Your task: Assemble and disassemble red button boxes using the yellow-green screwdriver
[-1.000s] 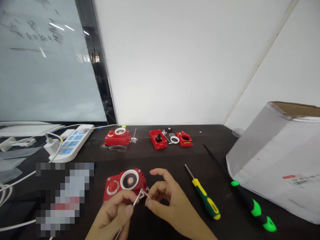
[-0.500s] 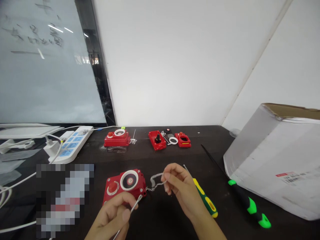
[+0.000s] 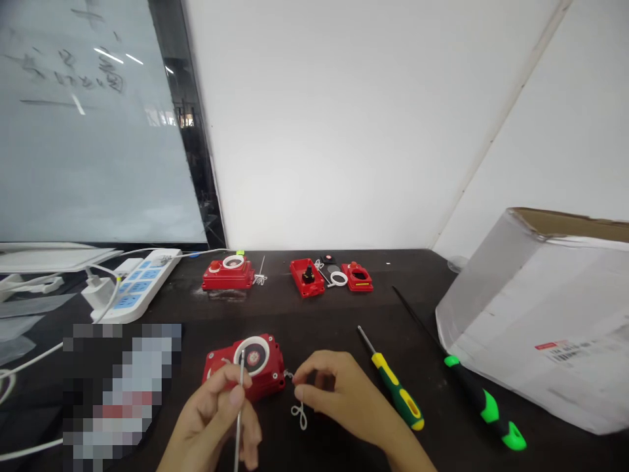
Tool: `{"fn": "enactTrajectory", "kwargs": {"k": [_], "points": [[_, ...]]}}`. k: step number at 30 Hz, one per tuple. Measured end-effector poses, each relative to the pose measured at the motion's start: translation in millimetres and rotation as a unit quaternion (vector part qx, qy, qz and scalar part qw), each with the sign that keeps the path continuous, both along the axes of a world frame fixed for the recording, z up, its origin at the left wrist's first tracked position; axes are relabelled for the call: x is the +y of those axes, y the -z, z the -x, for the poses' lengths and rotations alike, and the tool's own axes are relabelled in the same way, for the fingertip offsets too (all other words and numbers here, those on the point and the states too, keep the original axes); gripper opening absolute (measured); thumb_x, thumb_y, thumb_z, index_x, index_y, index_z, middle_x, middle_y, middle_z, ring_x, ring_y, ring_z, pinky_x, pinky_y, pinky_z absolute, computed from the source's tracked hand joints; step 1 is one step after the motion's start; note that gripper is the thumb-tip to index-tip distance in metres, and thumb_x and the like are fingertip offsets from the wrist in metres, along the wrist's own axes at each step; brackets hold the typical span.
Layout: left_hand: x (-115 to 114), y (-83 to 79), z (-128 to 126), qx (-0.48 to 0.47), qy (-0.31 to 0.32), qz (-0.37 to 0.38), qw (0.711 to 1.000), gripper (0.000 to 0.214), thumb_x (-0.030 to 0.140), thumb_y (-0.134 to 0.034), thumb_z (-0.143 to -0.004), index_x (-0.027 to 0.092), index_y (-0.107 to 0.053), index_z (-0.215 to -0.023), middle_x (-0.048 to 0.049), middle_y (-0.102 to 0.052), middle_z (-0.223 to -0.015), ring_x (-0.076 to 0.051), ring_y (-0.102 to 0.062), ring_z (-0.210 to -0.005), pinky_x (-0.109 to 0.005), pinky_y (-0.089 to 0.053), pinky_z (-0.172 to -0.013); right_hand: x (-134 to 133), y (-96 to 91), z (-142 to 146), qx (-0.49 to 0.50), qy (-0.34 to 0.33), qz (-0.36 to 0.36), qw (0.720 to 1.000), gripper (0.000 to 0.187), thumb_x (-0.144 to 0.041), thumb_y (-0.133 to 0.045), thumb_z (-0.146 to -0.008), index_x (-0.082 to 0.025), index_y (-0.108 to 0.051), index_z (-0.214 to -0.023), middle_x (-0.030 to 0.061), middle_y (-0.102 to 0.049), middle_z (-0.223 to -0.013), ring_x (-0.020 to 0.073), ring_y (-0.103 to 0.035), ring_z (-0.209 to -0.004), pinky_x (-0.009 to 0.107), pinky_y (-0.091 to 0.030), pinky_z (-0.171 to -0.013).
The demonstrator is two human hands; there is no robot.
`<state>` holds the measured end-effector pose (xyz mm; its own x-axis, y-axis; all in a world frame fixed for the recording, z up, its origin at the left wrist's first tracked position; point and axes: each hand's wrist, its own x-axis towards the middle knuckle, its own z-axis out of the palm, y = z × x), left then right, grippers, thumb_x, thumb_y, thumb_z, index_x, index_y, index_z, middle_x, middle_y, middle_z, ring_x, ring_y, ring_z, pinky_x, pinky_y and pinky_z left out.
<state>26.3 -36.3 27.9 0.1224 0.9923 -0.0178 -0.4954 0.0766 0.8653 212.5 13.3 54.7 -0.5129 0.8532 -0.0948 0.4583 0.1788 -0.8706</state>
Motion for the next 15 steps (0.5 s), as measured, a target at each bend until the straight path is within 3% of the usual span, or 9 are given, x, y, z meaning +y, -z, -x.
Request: {"fn": "enactTrajectory", "kwargs": {"k": [3, 5, 9, 12, 15], "points": [[-1, -2.0, -2, 0.03, -0.042, -0.004, 0.999, 0.033, 0.047, -0.064, -0.074, 0.018, -0.051, -0.08, -0.0043, -0.071, -0.059, -0.019, -0.068, -0.068, -0.023, -0.048, -0.059, -9, -4.0, 12, 0.062, -0.054, 0.087, 0.993, 0.025, -0.037, -0.066, -0.07, -0.016, -0.069, -0.083, -0.0004, -0.06, -0.066, 0.0067, -0.049, -0.051, 0.018, -0.033, -0.048], [-1, -1.9, -2, 0.054, -0.065, -0.001, 0.996, 0.034, 0.049, -0.064, -0.073, 0.019, -0.052, -0.081, -0.0059, -0.073, -0.066, -0.023, -0.066, -0.084, -0.027, -0.049, -0.065, -16, -3.5, 20, 0.072, -0.078, 0.102, 0.989, 0.026, -0.038, -0.068, -0.068, -0.017, -0.071, -0.084, -0.0012, -0.06, -0.063, 0.0057, -0.046, -0.051, 0.016, -0.029, -0.047], [-1, 1.5, -2, 0.107, -0.122, -0.003, 0.987, 0.031, 0.049, -0.063, -0.073, 0.021, -0.05, -0.078, -0.0047, -0.074, -0.071, -0.023, -0.064, -0.092, -0.031, -0.046, -0.081, -24, 7.9, 33, 0.11, -0.065, 0.163, 0.978, 0.023, -0.035, -0.063, -0.071, -0.017, -0.07, -0.085, 0.0009, -0.065, -0.067, 0.0043, -0.048, -0.048, 0.015, -0.033, -0.046], [0, 6.9, -5, 0.135, -0.147, -0.002, 0.98, 0.033, 0.049, -0.064, -0.072, 0.022, -0.051, -0.086, -0.0053, -0.074, -0.084, -0.022, -0.064, -0.092, -0.031, -0.044, -0.086, -17, 15.5, 30, 0.1, -0.01, 0.138, 0.985, 0.02, -0.031, -0.061, -0.072, -0.014, -0.069, -0.077, 0.0013, -0.064, -0.064, 0.0045, -0.05, -0.045, 0.014, -0.035, -0.042], [2, 13.2, -9, 0.137, -0.172, -0.011, 0.976, 0.045, 0.051, -0.061, -0.074, 0.025, -0.048, -0.107, -0.0074, -0.067, -0.108, -0.02, -0.06, -0.103, -0.025, -0.046, -0.081, 5, 12.1, 5, 0.064, 0.082, 0.045, 0.994, 0.024, -0.034, -0.058, -0.074, -0.014, -0.068, -0.081, 0.0028, -0.066, -0.069, 0.0092, -0.057, -0.052, 0.017, -0.04, -0.044]]}}
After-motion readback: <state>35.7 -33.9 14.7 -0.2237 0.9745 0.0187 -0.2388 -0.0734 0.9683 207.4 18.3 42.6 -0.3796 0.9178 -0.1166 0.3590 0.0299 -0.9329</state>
